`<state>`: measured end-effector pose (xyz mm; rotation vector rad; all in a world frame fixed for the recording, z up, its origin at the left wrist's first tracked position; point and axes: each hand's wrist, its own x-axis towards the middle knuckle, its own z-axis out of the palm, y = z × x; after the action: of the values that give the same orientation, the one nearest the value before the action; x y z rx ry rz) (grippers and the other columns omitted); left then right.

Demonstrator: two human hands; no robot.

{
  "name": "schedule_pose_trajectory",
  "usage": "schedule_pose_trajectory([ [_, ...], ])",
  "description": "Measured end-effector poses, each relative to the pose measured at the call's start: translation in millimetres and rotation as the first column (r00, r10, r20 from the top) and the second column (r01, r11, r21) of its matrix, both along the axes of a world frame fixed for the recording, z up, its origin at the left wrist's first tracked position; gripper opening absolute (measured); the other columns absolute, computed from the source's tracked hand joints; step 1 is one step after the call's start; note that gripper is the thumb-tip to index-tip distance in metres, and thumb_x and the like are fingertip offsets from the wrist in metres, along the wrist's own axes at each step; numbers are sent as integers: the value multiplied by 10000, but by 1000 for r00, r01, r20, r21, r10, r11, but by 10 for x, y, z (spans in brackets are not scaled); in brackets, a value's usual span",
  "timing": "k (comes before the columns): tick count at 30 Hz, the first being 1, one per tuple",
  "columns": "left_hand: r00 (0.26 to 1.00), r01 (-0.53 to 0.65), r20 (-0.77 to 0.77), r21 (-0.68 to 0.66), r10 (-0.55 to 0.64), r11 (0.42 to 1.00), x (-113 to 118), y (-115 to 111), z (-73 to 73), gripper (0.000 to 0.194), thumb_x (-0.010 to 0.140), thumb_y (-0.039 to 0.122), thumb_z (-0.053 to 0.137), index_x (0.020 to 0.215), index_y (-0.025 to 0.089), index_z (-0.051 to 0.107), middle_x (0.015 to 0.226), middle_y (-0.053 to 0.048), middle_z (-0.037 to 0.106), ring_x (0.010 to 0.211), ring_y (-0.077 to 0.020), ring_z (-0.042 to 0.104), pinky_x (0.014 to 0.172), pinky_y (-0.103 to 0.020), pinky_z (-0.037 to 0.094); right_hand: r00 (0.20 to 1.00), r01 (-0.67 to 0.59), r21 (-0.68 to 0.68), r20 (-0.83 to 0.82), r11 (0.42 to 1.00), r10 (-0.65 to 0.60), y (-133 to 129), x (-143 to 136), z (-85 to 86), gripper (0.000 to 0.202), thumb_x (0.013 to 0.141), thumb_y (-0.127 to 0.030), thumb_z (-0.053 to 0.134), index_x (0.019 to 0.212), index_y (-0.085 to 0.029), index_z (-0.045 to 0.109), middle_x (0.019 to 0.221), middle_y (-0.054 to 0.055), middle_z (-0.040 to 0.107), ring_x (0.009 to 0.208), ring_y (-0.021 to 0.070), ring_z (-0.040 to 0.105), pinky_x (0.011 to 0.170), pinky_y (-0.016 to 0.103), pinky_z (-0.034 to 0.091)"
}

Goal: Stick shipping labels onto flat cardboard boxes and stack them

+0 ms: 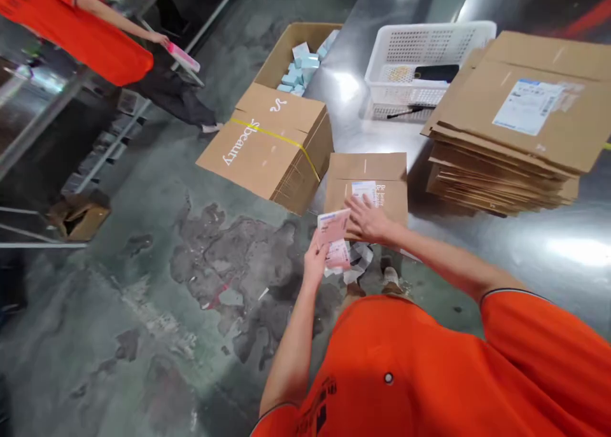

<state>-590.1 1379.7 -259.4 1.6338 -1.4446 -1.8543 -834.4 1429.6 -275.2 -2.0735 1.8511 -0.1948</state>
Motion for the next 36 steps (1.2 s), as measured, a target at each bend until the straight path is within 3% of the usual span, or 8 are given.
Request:
schedule_pose_trajectory([
  [2, 993, 110, -37, -60, -112, 992, -140, -83, 11, 272, 784, 397, 664, 890, 159, 739, 1220, -159, 679, 1074, -253, 640, 878, -320, 490, 991, -103, -23, 86, 994, 104, 238, -7, 50, 554, 964, -462, 439, 1419, -149, 474, 1516, 160, 419, 1441, 315, 300, 1171, 548, 220],
  [4, 982, 184, -32, -100, -188, 978, -194, -46, 47, 255, 829, 375, 617, 896, 163, 743, 1397, -177, 566, 1228, -276, 575, 948, -326, 468, 980, 190, -67, 71, 980, -185, 479, -157, 112, 495, 968, -412, 415, 1389, -167, 499, 1470, 166, 469, 1396, 317, 366, 1120, 547, 310],
  [8, 965, 263, 30, -123, -262, 957, -106, 248, 130, 242, 842, 330, 595, 896, 151, 748, 1547, -181, 387, 1393, -300, 429, 1071, -360, 387, 555, 831, 26, 39, 556, -831, 785, -529, 271, 451, 918, -379, 429, 1232, -97, 589, 1169, 230, 615, 1084, 360, 581, 909, 535, 475],
  [15, 994, -106, 20, 113, 105, 988, 15, 567, 407, 425, 760, 448, 684, 1030, 122, 727, 1028, -126, 759, 956, -276, 708, 832, -371, 552, 412, 879, -1, 505, 477, -759, 929, -592, 1276, 406, 877, -437, 553, 1211, -216, 617, 1018, 74, 647, 871, 218, 618, 793, 365, 525],
  [21, 991, -94, -68, 234, 113, 968, -339, 626, 641, 495, 639, 509, 784, 939, 118, 743, 845, -111, 768, 770, -243, 720, 704, -337, 559, 297, 907, -416, 526, 63, -797, 1128, -2262, 2018, 384, 865, -332, 572, 1164, -103, 646, 971, 93, 660, 774, 163, 575, 778, 358, 488],
  [26, 998, -27, -58, 224, 41, 974, -568, 754, 671, 474, 616, 536, 786, 839, 120, 746, 725, -73, 733, 679, -206, 676, 646, -303, 528, 325, 877, -417, 151, 238, -933, 1217, -2694, 2160, 559, 821, -438, 695, 1249, -93, 598, 1307, 216, 530, 1128, 338, 507, 989, 566, 378],
  [31, 994, 85, -92, 222, -66, 971, -679, 822, 694, 388, 644, 519, 753, 701, 140, 696, 608, -14, 650, 573, -150, 587, 551, -253, 464, 846, 415, -99, 407, 904, -344, 753, -1292, 1789, 699, 806, -554, 689, 1372, -189, 504, 1295, 134, 571, 1116, 281, 553, 900, 425, 482],
  [36, 960, 190, -244, 217, -135, 958, -613, 689, 840, 511, 647, 345, 790, 1119, 181, 687, 1121, -79, 710, 1017, -232, 647, 869, -323, 507, 656, 267, 251, 660, 930, -366, 487, -354, 1206, 436, 843, -576, 592, 786, -149, 655, 709, 23, 613, 661, 153, 529, 583, 261, 394],
])
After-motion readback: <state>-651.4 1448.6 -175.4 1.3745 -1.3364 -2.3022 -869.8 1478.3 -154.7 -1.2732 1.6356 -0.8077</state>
